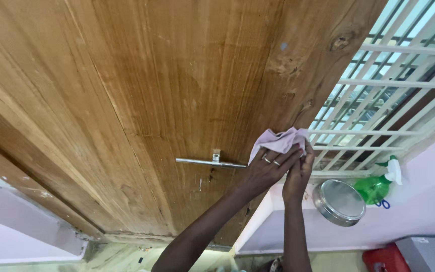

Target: The person wipes a wooden door with a light-colored cloth, moving the cloth across the door surface and around the metal latch and handle. The person repeatedly wipes the same areas on both sides of the door throughout the clip.

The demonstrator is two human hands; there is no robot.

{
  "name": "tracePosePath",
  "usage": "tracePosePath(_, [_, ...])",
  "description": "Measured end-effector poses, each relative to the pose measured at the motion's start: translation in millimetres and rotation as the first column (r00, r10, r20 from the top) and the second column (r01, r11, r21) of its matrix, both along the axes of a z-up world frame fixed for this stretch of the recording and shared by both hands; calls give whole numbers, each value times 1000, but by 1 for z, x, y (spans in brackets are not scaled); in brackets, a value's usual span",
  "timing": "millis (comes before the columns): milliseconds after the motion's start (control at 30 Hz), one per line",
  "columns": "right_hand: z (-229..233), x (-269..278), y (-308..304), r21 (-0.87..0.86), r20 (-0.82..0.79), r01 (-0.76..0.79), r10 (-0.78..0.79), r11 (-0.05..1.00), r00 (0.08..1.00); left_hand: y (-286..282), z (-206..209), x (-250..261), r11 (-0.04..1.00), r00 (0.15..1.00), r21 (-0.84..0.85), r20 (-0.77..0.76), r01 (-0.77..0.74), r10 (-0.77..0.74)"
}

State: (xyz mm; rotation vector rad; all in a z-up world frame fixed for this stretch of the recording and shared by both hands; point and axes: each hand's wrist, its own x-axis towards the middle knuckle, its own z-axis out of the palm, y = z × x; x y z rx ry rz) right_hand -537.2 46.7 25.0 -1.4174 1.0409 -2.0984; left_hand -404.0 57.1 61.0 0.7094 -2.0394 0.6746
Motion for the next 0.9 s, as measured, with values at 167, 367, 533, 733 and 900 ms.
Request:
tracePosePath(167, [-53,-2,8,168,122,-91,71,982,990,-5,-57,-4,991,998,134,-59,-17,25])
tracePosePath(367, [-72,-16,-14,91,-64,-105,111,990,992,-14,-77,-10,996,988,76,-147,-47,57])
tracePosePath(533, [-72,-16,-38,1,208,-380,371,925,905,-14,-76,-9,993,975,114,-213,-37,61])
tracePosePath(733, [-78,-6,-27,61,133,-233,224,971,966,-4,-83,-9,977,968,130,-163,-168,188])
tracePosePath(900, [-71,-6,13,15,38,-205,204,979,978,27,-87,-13,978,954,146,-235,-152,184])
